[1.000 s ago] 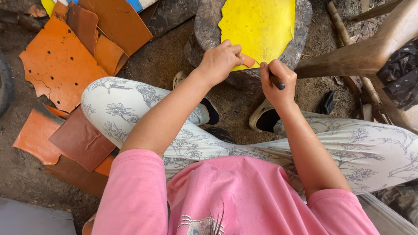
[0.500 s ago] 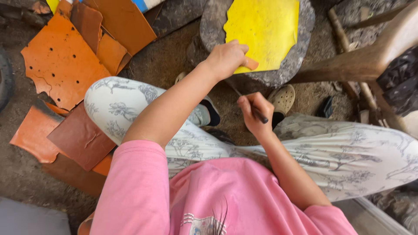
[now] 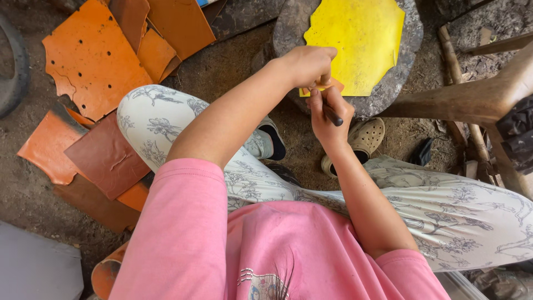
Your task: The person sits on the ground and uses a knife to cut a small orange leather piece placed on a yellow leather sheet. The person repeatedly positions the orange piece and trims its edges with the knife.
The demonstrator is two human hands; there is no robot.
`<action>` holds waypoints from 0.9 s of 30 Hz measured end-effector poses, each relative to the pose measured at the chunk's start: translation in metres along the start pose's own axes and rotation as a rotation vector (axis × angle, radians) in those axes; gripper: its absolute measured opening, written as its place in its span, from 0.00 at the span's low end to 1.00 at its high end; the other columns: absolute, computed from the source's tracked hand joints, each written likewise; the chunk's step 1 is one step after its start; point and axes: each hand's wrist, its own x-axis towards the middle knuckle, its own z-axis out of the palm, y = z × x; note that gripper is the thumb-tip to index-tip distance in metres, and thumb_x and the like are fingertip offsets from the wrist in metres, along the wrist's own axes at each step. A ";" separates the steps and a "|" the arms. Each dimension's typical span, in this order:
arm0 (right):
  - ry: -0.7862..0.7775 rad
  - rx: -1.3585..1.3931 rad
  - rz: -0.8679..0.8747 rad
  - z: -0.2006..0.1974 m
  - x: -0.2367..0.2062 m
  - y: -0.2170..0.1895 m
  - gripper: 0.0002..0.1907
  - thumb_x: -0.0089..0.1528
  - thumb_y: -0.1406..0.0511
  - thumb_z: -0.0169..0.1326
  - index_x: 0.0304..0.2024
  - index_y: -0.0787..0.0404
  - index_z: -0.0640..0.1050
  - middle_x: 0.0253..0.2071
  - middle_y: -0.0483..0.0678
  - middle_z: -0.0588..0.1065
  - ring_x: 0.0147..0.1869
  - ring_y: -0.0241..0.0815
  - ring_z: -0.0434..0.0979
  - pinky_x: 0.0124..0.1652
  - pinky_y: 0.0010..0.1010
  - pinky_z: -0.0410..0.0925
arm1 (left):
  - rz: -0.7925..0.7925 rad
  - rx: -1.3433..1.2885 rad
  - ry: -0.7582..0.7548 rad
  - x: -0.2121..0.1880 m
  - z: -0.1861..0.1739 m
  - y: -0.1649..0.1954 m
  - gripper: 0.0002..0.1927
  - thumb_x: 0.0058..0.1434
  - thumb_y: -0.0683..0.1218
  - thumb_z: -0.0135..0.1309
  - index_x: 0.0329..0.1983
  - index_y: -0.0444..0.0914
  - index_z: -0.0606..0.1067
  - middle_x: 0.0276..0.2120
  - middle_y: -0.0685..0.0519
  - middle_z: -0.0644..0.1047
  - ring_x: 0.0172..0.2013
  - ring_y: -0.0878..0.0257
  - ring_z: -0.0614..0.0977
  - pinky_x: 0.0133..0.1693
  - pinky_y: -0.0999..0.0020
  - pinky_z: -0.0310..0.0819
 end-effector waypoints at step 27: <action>-0.034 -0.103 -0.107 0.001 0.011 0.005 0.14 0.72 0.70 0.58 0.32 0.66 0.71 0.30 0.52 0.76 0.31 0.40 0.78 0.33 0.29 0.70 | -0.310 -0.213 -0.221 0.007 -0.012 0.020 0.10 0.56 0.39 0.57 0.41 0.35 0.76 0.34 0.44 0.82 0.32 0.50 0.88 0.36 0.58 0.80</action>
